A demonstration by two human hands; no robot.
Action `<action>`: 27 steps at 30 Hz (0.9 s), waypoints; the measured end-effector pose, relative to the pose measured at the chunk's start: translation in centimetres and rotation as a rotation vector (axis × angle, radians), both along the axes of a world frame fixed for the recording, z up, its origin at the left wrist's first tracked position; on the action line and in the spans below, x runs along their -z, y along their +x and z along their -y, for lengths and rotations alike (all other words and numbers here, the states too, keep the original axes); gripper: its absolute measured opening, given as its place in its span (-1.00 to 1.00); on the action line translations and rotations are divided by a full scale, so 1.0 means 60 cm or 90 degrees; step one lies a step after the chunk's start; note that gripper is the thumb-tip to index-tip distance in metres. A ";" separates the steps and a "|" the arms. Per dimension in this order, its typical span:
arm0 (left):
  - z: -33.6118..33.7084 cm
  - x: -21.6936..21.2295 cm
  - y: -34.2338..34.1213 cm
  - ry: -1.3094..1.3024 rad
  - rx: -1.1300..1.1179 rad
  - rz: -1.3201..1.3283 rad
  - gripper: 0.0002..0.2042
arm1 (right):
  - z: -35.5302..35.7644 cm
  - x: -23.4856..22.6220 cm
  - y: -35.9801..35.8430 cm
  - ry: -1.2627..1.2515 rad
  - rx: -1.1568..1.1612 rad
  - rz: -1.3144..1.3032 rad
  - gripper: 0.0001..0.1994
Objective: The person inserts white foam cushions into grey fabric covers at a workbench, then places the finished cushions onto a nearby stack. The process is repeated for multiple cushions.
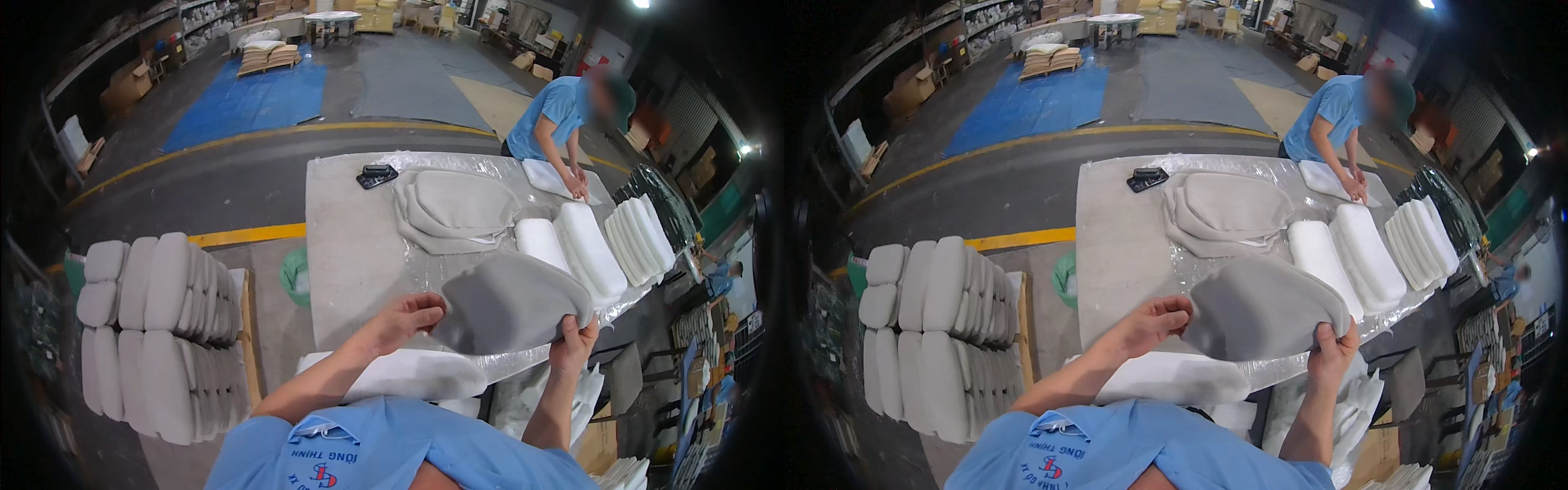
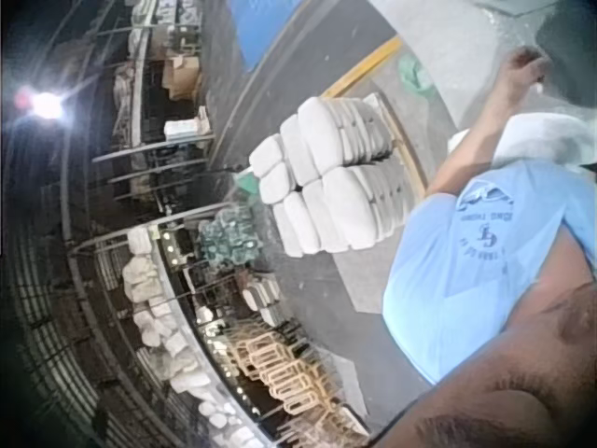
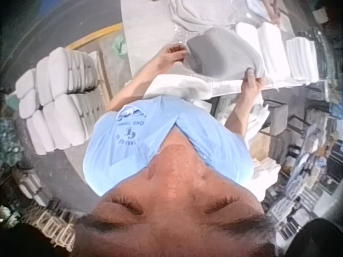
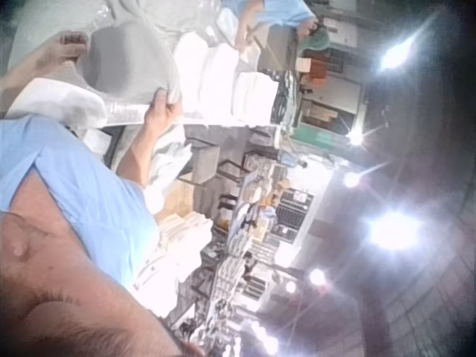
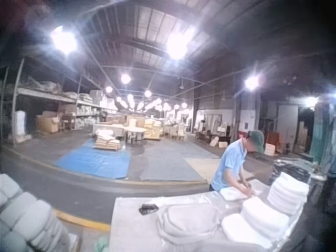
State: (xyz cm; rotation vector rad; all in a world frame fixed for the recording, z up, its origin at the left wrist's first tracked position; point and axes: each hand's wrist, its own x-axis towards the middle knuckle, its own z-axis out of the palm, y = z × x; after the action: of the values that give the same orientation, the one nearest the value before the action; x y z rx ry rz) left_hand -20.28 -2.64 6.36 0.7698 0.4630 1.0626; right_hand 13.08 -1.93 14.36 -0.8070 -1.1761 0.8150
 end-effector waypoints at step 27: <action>0.221 0.048 -0.050 -0.009 -0.282 0.117 -0.67 | -0.157 -0.183 -0.275 -0.316 -0.909 0.455 -0.47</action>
State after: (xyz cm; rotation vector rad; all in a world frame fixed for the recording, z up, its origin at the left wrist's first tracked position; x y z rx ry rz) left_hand -23.26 -15.88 3.49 0.5608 0.4946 1.5271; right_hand -3.40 7.48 25.36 -0.5547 -2.2749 2.1513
